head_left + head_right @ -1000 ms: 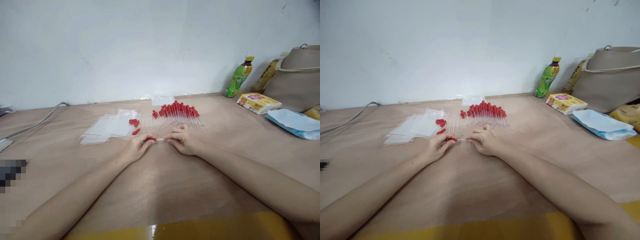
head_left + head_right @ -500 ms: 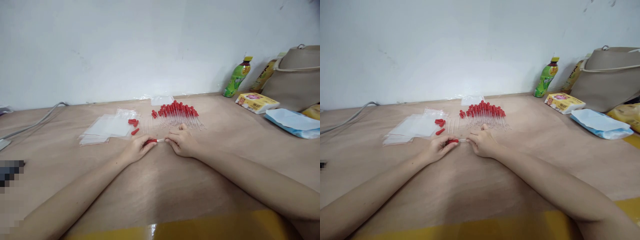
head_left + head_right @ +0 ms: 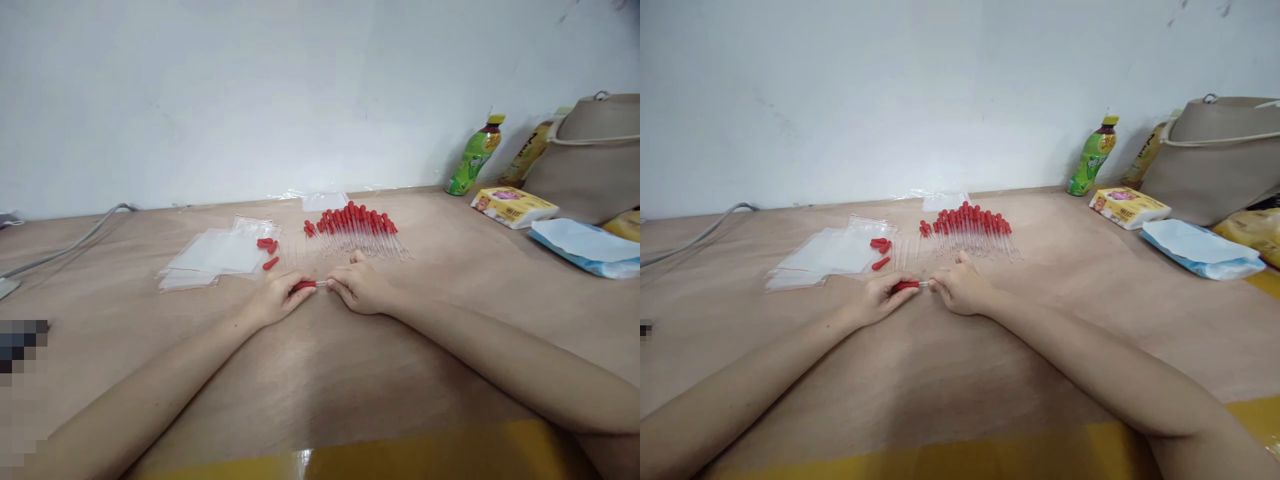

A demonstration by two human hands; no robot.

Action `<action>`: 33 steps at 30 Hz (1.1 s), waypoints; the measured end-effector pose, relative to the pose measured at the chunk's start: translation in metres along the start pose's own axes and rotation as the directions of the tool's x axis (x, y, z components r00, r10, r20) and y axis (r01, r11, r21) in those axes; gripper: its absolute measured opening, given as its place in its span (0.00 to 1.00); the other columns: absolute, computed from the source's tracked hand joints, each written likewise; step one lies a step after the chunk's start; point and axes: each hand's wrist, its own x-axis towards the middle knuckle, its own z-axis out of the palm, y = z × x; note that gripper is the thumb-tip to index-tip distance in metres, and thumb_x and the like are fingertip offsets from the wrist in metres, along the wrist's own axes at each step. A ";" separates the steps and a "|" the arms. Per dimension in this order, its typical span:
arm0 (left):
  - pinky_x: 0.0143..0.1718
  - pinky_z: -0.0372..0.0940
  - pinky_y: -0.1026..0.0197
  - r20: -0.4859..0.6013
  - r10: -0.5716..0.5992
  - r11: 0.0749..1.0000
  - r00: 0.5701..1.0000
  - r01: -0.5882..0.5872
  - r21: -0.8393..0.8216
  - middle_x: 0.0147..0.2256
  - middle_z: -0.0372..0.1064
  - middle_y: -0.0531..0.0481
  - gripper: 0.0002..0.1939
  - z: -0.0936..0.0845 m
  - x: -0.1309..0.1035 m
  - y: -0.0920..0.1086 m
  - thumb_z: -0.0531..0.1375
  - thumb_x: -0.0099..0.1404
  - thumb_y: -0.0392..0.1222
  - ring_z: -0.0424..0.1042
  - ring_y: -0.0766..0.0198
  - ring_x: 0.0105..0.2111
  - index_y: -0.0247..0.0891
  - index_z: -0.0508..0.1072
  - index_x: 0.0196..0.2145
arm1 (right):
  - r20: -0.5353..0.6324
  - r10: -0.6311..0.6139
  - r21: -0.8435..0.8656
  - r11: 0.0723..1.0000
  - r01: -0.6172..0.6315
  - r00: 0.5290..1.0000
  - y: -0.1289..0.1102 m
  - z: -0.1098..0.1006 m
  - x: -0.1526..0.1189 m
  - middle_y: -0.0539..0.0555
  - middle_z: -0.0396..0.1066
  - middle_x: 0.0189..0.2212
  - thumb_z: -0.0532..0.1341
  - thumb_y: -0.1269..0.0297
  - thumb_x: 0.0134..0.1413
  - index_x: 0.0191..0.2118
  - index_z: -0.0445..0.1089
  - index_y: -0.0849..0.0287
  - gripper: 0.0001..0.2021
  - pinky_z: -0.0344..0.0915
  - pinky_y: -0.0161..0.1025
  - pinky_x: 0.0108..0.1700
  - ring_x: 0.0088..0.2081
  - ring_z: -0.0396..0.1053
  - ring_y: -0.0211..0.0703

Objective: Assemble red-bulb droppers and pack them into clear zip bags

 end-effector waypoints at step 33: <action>0.34 0.62 0.57 -0.208 -0.502 0.772 0.840 0.543 0.330 0.30 0.66 0.47 0.12 -0.027 0.001 -0.029 0.53 0.60 0.45 0.67 0.58 0.30 0.37 0.72 0.35 | -0.108 0.744 -0.150 0.643 -0.751 0.659 0.037 0.004 0.089 0.60 0.71 0.29 0.52 0.47 0.50 0.30 0.70 0.63 0.22 0.48 0.50 0.46 0.35 0.68 0.50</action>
